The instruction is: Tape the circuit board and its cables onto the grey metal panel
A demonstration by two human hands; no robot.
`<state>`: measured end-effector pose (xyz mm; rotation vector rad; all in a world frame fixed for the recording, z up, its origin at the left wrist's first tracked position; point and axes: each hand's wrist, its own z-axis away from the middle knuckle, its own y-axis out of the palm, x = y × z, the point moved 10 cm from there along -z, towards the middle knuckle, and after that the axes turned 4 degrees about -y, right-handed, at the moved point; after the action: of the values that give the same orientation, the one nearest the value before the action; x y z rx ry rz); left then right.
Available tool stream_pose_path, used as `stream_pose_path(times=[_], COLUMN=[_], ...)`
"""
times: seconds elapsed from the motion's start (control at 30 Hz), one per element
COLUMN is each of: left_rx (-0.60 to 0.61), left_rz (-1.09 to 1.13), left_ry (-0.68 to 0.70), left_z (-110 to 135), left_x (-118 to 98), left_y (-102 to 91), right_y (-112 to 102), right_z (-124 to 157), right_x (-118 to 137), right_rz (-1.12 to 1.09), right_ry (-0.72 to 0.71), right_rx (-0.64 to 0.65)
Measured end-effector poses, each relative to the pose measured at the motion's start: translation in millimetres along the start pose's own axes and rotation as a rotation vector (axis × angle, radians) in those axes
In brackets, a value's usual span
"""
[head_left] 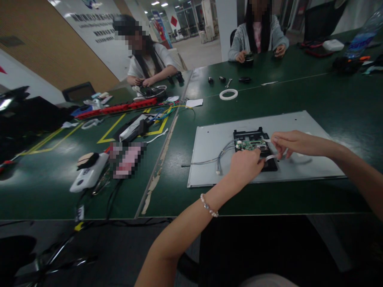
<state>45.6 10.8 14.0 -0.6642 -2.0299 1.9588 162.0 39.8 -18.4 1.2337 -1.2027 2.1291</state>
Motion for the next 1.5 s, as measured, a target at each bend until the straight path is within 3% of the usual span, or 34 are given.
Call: stream_pose_path(times=[0.13, 0.4, 0.8, 1.03, 1.17, 1.27, 1.5], left_rx=[-0.027, 0.077, 0.091, -0.060, -0.238, -0.297, -0.093], left_rz=[0.002, -0.007, 0.002, 0.207, 0.489, 0.623, 0.636], left_ry=[0.076, 0.116, 0.174, 0.097, -0.033, -0.035, 0.082], left_z=[1.0, -0.1, 0.5, -4.2, -6.5, -7.2, -9.7], left_x=[-7.5, -7.9, -1.3, 14.5, 38.8, 46.6, 26.9], left_y=[-0.6, 2.4, -3.3, -21.8, -41.8, -48.5, -32.2], right_y=[8.4, 8.3, -13.7, -34.0, -18.2, -1.0, 7.8], right_z=[-1.1, 0.5, 9.1, 7.4, 8.6, 10.4, 8.7], right_x=[8.1, -1.1, -19.4, 7.4, 30.0, 43.4, 43.6], right_rz=[-0.029, -0.087, -0.053, 0.096, 0.135, 0.132, 0.114], right_ry=[-0.040, 0.022, 0.065, -0.086, -0.174, -0.235, -0.229], right_rx=[0.026, 0.074, 0.106, -0.069, -0.029, 0.042, 0.058])
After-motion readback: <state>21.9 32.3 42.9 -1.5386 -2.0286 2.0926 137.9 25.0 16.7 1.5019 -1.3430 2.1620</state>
